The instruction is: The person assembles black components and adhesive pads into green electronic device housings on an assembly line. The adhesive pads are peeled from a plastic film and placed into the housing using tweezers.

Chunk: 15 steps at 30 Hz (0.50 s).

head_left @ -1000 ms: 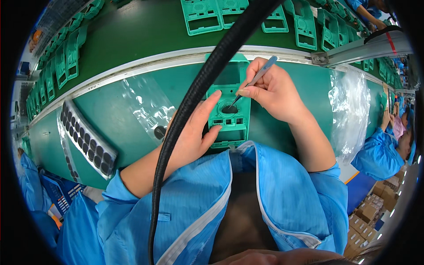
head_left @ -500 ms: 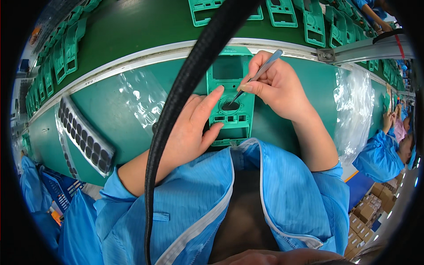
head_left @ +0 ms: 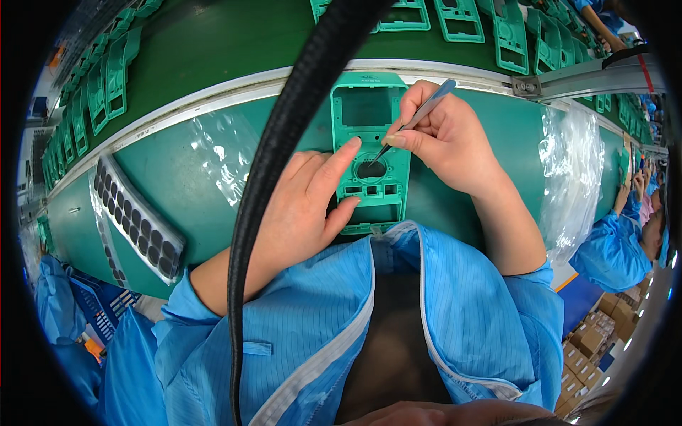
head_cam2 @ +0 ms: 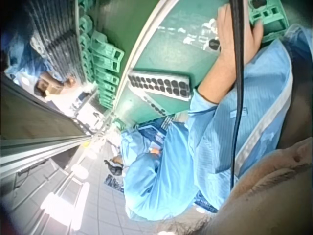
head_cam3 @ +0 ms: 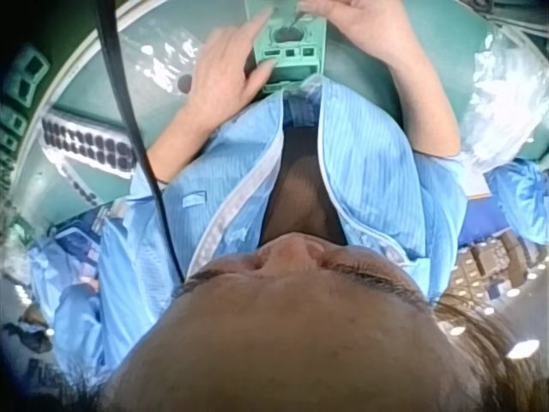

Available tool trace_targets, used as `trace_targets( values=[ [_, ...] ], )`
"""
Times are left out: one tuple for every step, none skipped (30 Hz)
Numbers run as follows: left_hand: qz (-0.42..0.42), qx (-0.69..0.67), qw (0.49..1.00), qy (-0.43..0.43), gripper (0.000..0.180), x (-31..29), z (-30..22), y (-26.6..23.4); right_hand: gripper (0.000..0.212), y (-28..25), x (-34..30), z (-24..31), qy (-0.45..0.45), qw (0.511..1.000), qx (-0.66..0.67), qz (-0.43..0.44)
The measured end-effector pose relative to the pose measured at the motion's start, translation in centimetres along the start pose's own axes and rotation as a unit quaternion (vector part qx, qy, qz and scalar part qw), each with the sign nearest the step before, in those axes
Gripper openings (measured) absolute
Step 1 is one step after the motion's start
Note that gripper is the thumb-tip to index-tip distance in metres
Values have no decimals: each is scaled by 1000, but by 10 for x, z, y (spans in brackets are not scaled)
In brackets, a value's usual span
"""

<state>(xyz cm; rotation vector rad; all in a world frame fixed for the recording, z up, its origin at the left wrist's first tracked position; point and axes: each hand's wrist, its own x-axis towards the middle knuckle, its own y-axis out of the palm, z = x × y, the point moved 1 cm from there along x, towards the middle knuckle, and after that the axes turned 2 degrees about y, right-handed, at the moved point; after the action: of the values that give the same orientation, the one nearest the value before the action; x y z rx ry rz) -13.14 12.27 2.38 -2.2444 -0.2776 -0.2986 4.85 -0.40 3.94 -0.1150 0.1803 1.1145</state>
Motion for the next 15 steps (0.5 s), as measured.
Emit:
trace_targets(
  values=[
    [1,0,1000,0,72,0,0,0,17,0,0,0,-4,1000,1,-3],
    [-2,0,1000,4,72,0,0,1,17,0,0,0,-4,1000,1,-4],
    [-4,0,1000,7,71,1,0,1,17,-1,0,0,-5,1000,1,-2],
    [-4,0,1000,7,71,1,0,2,17,-1,0,0,-7,1000,1,0],
    [-5,0,1000,8,71,1,1,2,17,-1,1,-1,-7,1000,2,0],
    [-6,1,1000,9,71,1,1,2,17,-1,1,-1,-6,1000,1,0],
    [-6,1,1000,9,71,1,1,2,17,-2,1,-2,-5,1000,1,1],
    [-5,0,1000,8,70,1,0,2,17,-2,1,-2,-5,1000,1,1],
    [-5,0,1000,7,70,2,0,2,17,-2,1,-2,-6,1000,2,0],
    [-4,0,1000,7,70,2,0,2,17,-2,1,-2,-8,1000,2,0],
    [-3,-2,1000,5,70,1,1,2,17,-2,1,-2,-7,1000,2,-1],
    [-2,-3,1000,3,69,1,0,2,17,-2,1,-2,-9,1000,0,0],
    [-2,-3,1000,3,69,1,0,2,16,-2,1,-2,-11,1000,-3,1],
    [-2,-3,1000,2,69,2,0,2,16,-2,1,-2,-11,1000,-2,1],
    [-2,-4,1000,2,69,2,0,2,16,-2,1,-2,-12,1000,-2,0]
  ],
)
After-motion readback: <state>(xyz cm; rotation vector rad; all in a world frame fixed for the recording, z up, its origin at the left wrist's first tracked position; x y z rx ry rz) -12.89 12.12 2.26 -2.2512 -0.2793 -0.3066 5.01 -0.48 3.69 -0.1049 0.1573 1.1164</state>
